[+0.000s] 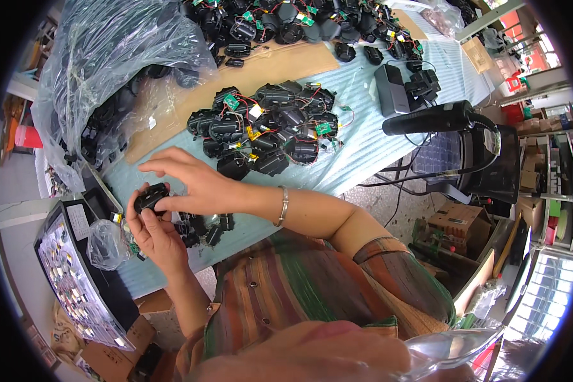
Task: The person assembles small black cylindrical electronic components by hand. They pick up a housing, insert a white cylindrical insert, and attach a circuit board with wires, repeating this process for multiple units on a cluttered workbench.
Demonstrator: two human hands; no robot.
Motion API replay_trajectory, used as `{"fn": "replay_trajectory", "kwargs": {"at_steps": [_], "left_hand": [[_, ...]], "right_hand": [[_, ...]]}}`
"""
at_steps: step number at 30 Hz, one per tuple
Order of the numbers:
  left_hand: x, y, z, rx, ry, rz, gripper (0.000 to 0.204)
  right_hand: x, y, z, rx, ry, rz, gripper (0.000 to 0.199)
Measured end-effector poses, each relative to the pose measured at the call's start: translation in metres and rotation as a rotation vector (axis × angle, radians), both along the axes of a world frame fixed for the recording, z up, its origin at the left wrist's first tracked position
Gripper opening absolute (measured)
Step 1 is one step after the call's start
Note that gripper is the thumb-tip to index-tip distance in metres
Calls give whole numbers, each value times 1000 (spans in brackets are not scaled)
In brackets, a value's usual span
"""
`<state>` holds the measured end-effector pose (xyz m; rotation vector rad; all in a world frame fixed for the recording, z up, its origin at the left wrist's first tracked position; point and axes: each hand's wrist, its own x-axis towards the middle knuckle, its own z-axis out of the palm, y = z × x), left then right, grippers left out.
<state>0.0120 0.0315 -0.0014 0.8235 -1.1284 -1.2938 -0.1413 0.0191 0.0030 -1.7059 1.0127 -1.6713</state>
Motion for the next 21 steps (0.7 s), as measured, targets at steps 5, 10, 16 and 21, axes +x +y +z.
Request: {"fn": "replay_trajectory", "kwargs": {"at_steps": [5, 10, 16, 21], "left_hand": [[-6, 5, 1, -207, -164, 117, 35], [-3, 5, 0, -276, -180, 100, 34], [-14, 2, -2, -247, -54, 81, 35], [-8, -2, 12, -227, -98, 12, 47]], "right_hand": [[-2, -1, -10, 47, 130, 149, 37], [-1, 4, -9, -12, 102, 136, 37], [-8, 2, 1, 176, 65, 234, 42], [-23, 7, 18, 56, 33, 95, 37]]}}
